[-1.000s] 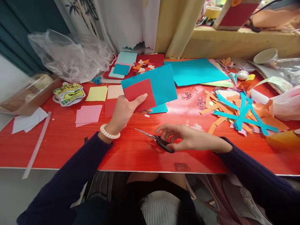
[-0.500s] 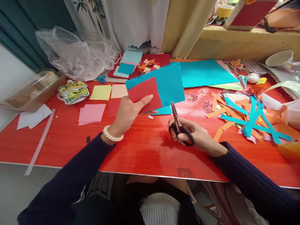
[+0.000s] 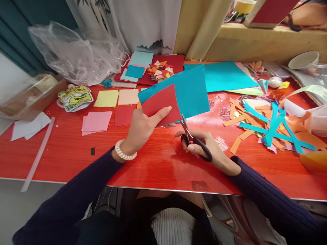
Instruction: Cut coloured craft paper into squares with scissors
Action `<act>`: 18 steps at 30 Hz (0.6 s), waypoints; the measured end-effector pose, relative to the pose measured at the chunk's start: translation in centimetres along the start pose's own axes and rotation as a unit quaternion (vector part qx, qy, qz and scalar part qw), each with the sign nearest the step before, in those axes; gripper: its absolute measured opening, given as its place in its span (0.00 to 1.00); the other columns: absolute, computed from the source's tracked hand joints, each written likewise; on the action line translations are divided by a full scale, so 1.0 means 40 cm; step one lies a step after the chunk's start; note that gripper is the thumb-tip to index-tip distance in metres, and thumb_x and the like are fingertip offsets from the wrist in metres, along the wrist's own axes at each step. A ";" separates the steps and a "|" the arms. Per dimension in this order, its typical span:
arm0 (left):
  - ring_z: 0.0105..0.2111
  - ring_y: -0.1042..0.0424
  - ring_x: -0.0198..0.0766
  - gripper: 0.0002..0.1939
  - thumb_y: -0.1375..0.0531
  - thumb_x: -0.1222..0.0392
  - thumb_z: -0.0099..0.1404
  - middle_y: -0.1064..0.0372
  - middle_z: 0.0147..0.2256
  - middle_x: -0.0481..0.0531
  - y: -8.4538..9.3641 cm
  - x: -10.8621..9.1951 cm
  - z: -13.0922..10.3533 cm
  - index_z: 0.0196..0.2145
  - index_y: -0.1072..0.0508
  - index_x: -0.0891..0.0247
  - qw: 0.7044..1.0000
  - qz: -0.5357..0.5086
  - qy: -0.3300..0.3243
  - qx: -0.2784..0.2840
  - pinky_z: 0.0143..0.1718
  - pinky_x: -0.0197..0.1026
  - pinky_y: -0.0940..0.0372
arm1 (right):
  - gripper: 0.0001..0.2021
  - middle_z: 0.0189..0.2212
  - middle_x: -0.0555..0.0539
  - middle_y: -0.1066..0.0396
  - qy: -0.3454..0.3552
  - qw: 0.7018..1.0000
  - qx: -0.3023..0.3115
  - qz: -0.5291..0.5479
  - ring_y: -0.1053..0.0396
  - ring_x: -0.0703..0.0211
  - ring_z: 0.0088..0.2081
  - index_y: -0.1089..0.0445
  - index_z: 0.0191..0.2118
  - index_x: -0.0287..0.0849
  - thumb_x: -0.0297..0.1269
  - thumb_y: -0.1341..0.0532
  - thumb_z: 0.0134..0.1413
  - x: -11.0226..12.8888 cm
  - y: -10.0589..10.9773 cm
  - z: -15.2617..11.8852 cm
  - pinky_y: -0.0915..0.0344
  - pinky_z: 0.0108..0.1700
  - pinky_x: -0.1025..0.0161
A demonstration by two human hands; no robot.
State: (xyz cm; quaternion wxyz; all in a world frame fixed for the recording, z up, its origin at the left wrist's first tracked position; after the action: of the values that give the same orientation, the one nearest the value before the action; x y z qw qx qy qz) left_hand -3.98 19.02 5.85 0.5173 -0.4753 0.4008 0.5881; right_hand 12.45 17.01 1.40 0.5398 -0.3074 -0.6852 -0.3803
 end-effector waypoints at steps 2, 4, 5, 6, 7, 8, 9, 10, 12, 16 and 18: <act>0.29 0.23 0.41 0.09 0.36 0.53 0.59 0.24 0.32 0.48 -0.008 -0.009 -0.007 0.33 0.27 0.60 0.999 0.014 -0.035 0.003 0.32 0.41 0.25 | 0.31 0.24 0.52 0.39 0.007 1.000 -0.001 0.003 0.46 0.68 0.23 0.30 0.45 0.36 0.59 0.37 0.44 -0.003 0.000 -0.001 0.51 0.25 0.66; 0.27 0.23 0.39 0.09 0.37 0.52 0.59 0.24 0.31 0.47 -0.012 -0.008 -0.011 0.33 0.27 0.60 0.999 0.030 -0.038 0.005 0.30 0.39 0.26 | 0.31 0.24 0.52 0.39 0.011 1.000 0.001 0.006 0.47 0.68 0.23 0.30 0.45 0.36 0.59 0.37 0.45 -0.006 0.001 -0.002 0.51 0.25 0.66; 0.26 0.23 0.39 0.09 0.37 0.52 0.59 0.24 0.31 0.46 -0.014 -0.006 -0.013 0.33 0.27 0.60 0.999 0.035 -0.032 0.008 0.29 0.39 0.26 | 0.30 0.24 0.52 0.39 0.012 1.000 0.002 0.009 0.47 0.68 0.23 0.30 0.45 0.36 0.59 0.37 0.45 -0.007 0.001 -0.002 0.51 0.25 0.66; 0.26 0.23 0.39 0.10 0.37 0.51 0.60 0.24 0.31 0.46 -0.016 -0.004 -0.014 0.33 0.28 0.60 0.999 0.039 -0.026 0.012 0.28 0.39 0.26 | 0.30 0.24 0.52 0.39 0.014 1.000 0.002 0.012 0.48 0.68 0.22 0.29 0.45 0.36 0.59 0.37 0.45 -0.008 0.001 -0.002 0.51 0.25 0.66; 0.25 0.23 0.39 0.10 0.38 0.51 0.60 0.24 0.30 0.46 -0.017 -0.003 -0.015 0.33 0.28 0.60 0.999 0.041 -0.023 0.016 0.27 0.39 0.26 | 0.30 0.24 0.52 0.39 0.017 1.000 0.001 0.014 0.48 0.68 0.22 0.29 0.45 0.36 0.58 0.37 0.46 -0.008 0.002 -0.002 0.51 0.25 0.66; 0.25 0.24 0.39 0.10 0.38 0.51 0.60 0.24 0.30 0.47 -0.019 -0.003 -0.016 0.33 0.28 0.60 0.999 0.040 -0.022 0.018 0.27 0.39 0.26 | 0.29 0.24 0.52 0.39 0.020 1.000 0.001 0.016 0.47 0.68 0.22 0.29 0.44 0.36 0.58 0.37 0.46 -0.008 0.002 -0.001 0.51 0.25 0.66; 0.25 0.24 0.39 0.10 0.38 0.51 0.60 0.24 0.29 0.47 -0.019 -0.004 -0.016 0.32 0.28 0.60 0.999 0.038 -0.023 0.020 0.28 0.39 0.26 | 0.28 0.24 0.52 0.38 0.023 1.000 0.001 0.017 0.47 0.68 0.22 0.29 0.44 0.36 0.58 0.37 0.46 -0.008 0.002 -0.001 0.51 0.25 0.66; 0.24 0.24 0.38 0.10 0.38 0.51 0.60 0.25 0.29 0.47 -0.020 -0.005 -0.017 0.32 0.28 0.60 0.999 0.036 -0.025 0.020 0.28 0.39 0.26 | 0.28 0.24 0.52 0.38 0.025 1.000 0.001 0.017 0.47 0.68 0.22 0.29 0.43 0.36 0.57 0.37 0.47 -0.009 0.002 0.000 0.51 0.25 0.66; 0.24 0.24 0.38 0.09 0.38 0.52 0.60 0.25 0.29 0.47 -0.018 -0.006 -0.017 0.32 0.28 0.60 0.999 0.034 -0.030 0.014 0.28 0.39 0.27 | 0.26 0.24 0.52 0.38 0.025 0.999 0.003 0.020 0.47 0.69 0.22 0.29 0.43 0.37 0.56 0.37 0.48 -0.010 0.001 0.000 0.51 0.25 0.66; 0.27 0.23 0.40 0.10 0.36 0.51 0.58 0.25 0.30 0.48 -0.011 -0.003 -0.017 0.31 0.29 0.60 0.999 0.041 -0.031 -0.004 0.29 0.39 0.26 | 0.23 0.23 0.53 0.39 0.019 0.999 -0.002 0.029 0.49 0.70 0.21 0.31 0.39 0.38 0.55 0.37 0.49 -0.010 -0.001 0.000 0.52 0.23 0.66; 0.27 0.23 0.40 0.10 0.36 0.51 0.58 0.25 0.30 0.47 -0.011 -0.002 -0.017 0.31 0.29 0.60 0.999 0.042 -0.029 -0.002 0.29 0.39 0.26 | 0.20 0.22 0.54 0.41 0.021 0.999 -0.010 0.025 0.50 0.70 0.20 0.32 0.37 0.39 0.54 0.37 0.49 -0.006 -0.002 -0.001 0.53 0.23 0.67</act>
State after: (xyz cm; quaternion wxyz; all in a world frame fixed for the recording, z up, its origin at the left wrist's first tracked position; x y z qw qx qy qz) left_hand -3.46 18.43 5.78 0.5021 -0.4420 0.4043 0.6237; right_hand 12.45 16.94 1.16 0.5600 -0.3216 -0.6624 -0.3798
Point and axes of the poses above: each hand's wrist, its own z-axis towards the middle knuckle, its own y-axis out of the back of the hand, x = y × z, the point moved 7 cm from there along z, towards the middle knuckle
